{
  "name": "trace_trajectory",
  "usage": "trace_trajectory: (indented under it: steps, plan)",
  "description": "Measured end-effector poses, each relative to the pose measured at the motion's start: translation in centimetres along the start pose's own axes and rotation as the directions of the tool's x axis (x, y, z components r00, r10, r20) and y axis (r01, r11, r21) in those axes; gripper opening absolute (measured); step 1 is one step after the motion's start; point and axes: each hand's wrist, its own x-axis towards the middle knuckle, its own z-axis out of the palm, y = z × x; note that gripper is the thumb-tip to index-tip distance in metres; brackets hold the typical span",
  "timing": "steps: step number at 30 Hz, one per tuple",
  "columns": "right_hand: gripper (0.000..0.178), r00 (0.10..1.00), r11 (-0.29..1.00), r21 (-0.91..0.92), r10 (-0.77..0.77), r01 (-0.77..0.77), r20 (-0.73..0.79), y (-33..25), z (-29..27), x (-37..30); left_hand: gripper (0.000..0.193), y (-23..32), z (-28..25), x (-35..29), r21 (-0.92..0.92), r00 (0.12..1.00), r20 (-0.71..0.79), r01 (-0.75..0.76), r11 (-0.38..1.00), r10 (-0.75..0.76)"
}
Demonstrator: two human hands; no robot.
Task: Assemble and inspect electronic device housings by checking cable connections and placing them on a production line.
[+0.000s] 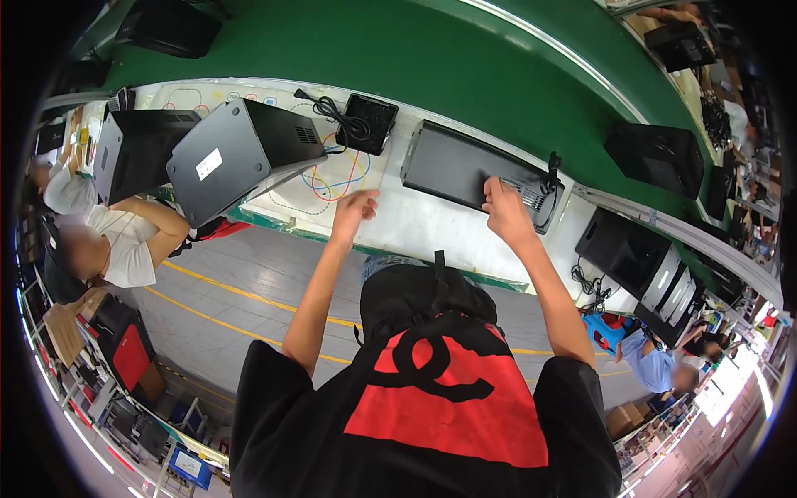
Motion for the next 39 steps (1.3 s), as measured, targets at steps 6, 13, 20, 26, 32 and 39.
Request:
trace_trajectory:
  steps: [6,13,20,26,32,39]
  plan:
    - [0.037,0.981,0.991,-0.008,0.133,-0.133,0.138,-0.1,-1.0,1.9,0.030,1.6,0.4,8.0,0.177,0.984,0.039,-0.179,0.968,0.175]
    - [0.038,0.903,0.886,0.186,0.431,-0.424,0.005,1.5,1.1,0.5,0.040,0.7,6.0,7.1,0.135,0.976,0.130,-0.193,0.972,0.176]
    - [0.034,0.849,0.852,0.314,0.490,-0.419,-0.198,0.8,2.9,-1.1,0.057,-0.5,7.7,5.9,-0.056,0.972,0.147,-0.178,0.982,0.184]
    - [0.031,0.810,0.846,0.271,0.525,-0.460,-0.262,0.2,2.4,-1.0,0.058,-1.4,8.4,6.8,-0.130,0.990,0.113,-0.074,0.989,0.089]
    - [0.026,0.706,0.867,0.406,0.480,-0.290,-0.521,2.2,-0.7,-8.0,0.057,-4.1,6.9,9.0,-0.136,0.983,0.132,-0.111,0.985,0.129]
    - [0.043,0.645,-0.109,0.994,0.761,0.014,0.074,19.1,9.2,-10.0,0.052,-5.9,7.1,11.3,-0.152,0.988,0.028,-0.149,0.977,0.154]
